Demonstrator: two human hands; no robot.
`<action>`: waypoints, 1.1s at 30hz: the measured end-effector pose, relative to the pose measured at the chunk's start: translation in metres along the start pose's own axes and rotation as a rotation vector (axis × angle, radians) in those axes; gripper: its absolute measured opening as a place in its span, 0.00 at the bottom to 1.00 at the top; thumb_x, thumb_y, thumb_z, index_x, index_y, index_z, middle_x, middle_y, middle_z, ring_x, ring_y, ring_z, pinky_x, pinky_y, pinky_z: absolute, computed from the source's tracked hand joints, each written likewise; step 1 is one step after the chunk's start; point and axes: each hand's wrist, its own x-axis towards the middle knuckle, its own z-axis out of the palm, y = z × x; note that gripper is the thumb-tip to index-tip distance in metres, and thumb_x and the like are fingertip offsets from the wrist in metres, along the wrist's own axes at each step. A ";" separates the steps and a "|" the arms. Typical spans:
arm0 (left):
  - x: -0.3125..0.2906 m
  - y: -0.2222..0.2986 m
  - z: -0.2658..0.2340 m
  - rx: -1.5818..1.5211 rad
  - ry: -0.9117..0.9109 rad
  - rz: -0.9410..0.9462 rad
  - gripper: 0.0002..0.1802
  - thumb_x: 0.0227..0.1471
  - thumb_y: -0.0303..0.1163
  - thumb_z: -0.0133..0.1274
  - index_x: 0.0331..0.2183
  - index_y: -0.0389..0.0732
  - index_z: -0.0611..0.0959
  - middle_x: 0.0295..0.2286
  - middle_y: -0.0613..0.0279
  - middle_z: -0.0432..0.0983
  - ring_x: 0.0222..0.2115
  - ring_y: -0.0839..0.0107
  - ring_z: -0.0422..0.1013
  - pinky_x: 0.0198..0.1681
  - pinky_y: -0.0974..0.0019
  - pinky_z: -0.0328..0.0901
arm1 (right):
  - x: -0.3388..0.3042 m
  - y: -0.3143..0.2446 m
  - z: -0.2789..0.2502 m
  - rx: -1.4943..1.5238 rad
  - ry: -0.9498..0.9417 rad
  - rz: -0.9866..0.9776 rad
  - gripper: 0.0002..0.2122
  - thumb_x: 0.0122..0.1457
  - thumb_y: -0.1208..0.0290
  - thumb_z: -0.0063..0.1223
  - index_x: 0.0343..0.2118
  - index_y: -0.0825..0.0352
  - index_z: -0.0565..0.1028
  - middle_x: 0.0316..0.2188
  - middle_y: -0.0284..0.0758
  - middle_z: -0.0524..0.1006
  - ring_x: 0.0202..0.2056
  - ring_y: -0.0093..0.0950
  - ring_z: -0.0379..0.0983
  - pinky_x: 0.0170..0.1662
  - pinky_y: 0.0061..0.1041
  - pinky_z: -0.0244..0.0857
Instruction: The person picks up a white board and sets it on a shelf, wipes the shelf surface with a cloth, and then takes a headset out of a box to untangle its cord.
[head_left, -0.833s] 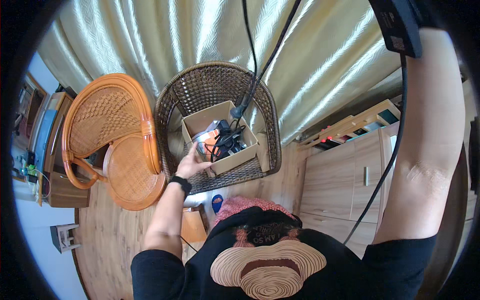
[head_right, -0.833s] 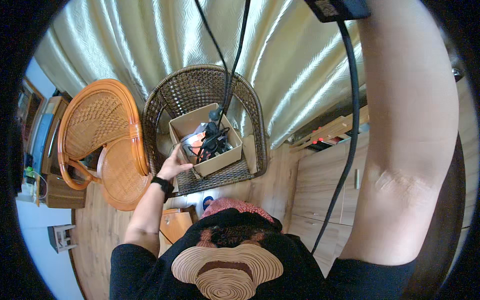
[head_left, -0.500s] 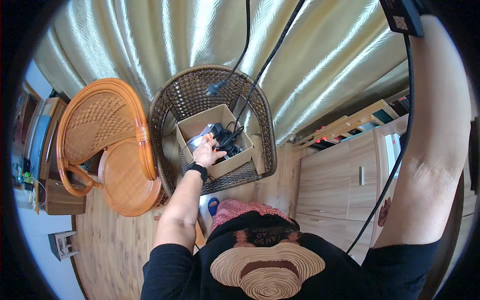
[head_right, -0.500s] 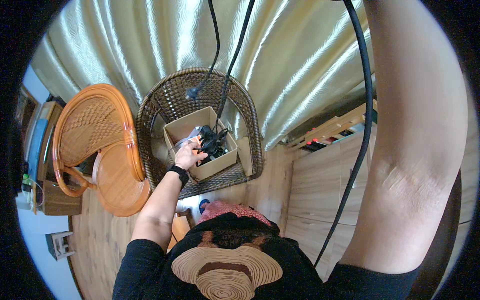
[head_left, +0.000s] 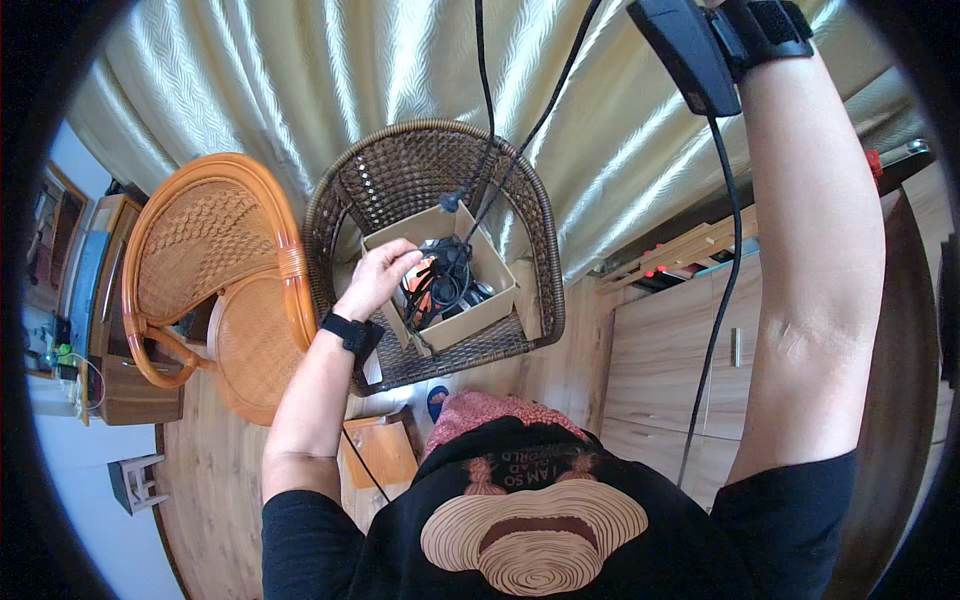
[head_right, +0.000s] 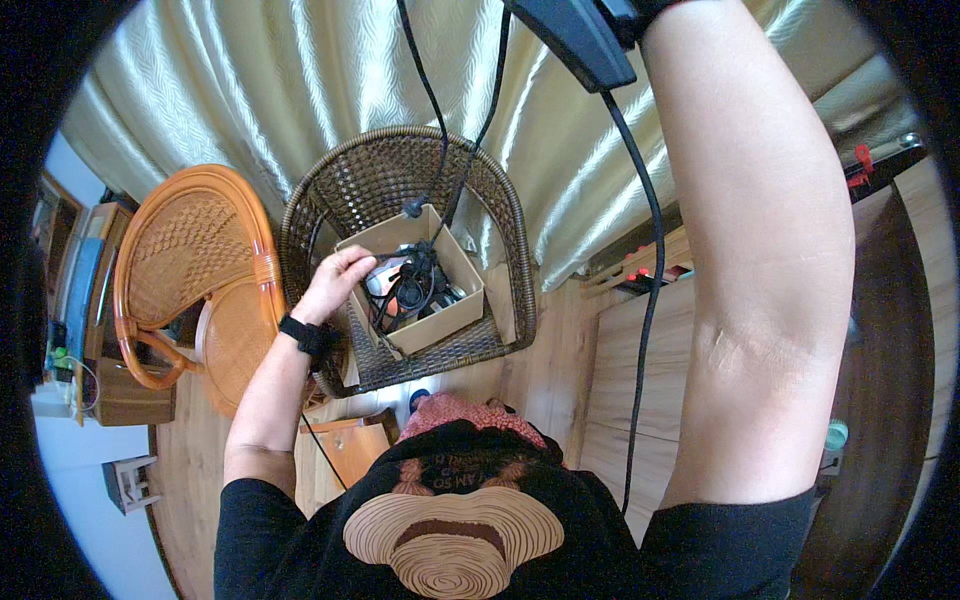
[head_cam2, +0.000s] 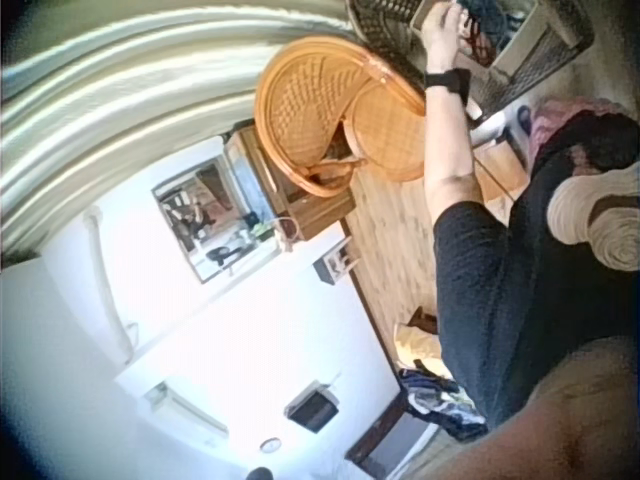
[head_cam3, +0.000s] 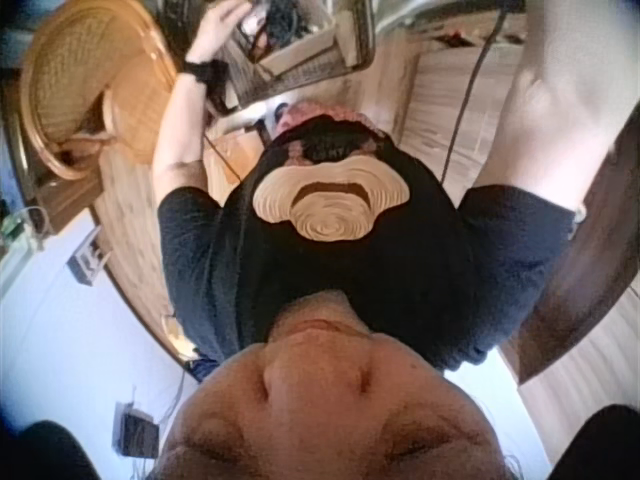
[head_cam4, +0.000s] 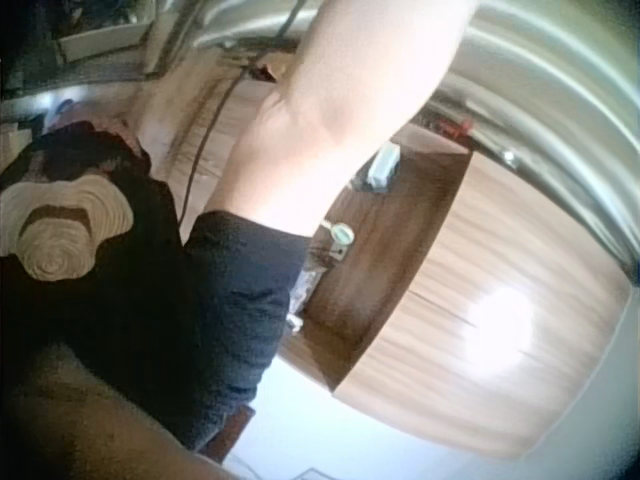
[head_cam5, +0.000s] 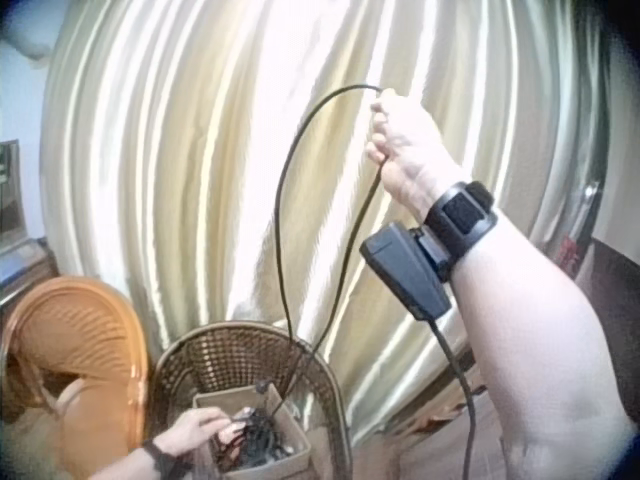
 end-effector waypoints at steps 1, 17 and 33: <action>0.001 0.005 -0.004 -0.100 0.006 0.005 0.10 0.50 0.33 0.50 0.31 0.37 0.78 0.25 0.65 0.73 0.28 0.77 0.68 0.34 0.73 0.63 | -0.005 -0.002 -0.001 -0.004 0.005 -0.006 0.06 0.57 0.68 0.41 0.25 0.62 0.66 0.12 0.22 0.57 0.12 0.15 0.48 0.15 0.15 0.44; 0.003 0.133 -0.078 -0.108 -0.068 0.191 0.10 0.52 0.33 0.47 0.32 0.35 0.77 0.33 0.66 0.71 0.36 0.78 0.64 0.43 0.73 0.58 | -0.130 0.126 -0.030 -0.598 -0.395 0.244 0.13 0.55 0.62 0.46 0.34 0.66 0.74 0.28 0.31 0.75 0.32 0.21 0.68 0.38 0.24 0.62; 0.022 0.193 -0.077 -0.073 -0.070 0.276 0.12 0.54 0.37 0.46 0.33 0.38 0.77 0.31 0.70 0.72 0.35 0.79 0.64 0.44 0.72 0.57 | -0.255 0.139 -0.040 -0.249 -0.800 0.490 0.16 0.54 0.65 0.49 0.44 0.68 0.66 0.36 0.32 0.70 0.39 0.19 0.65 0.43 0.20 0.60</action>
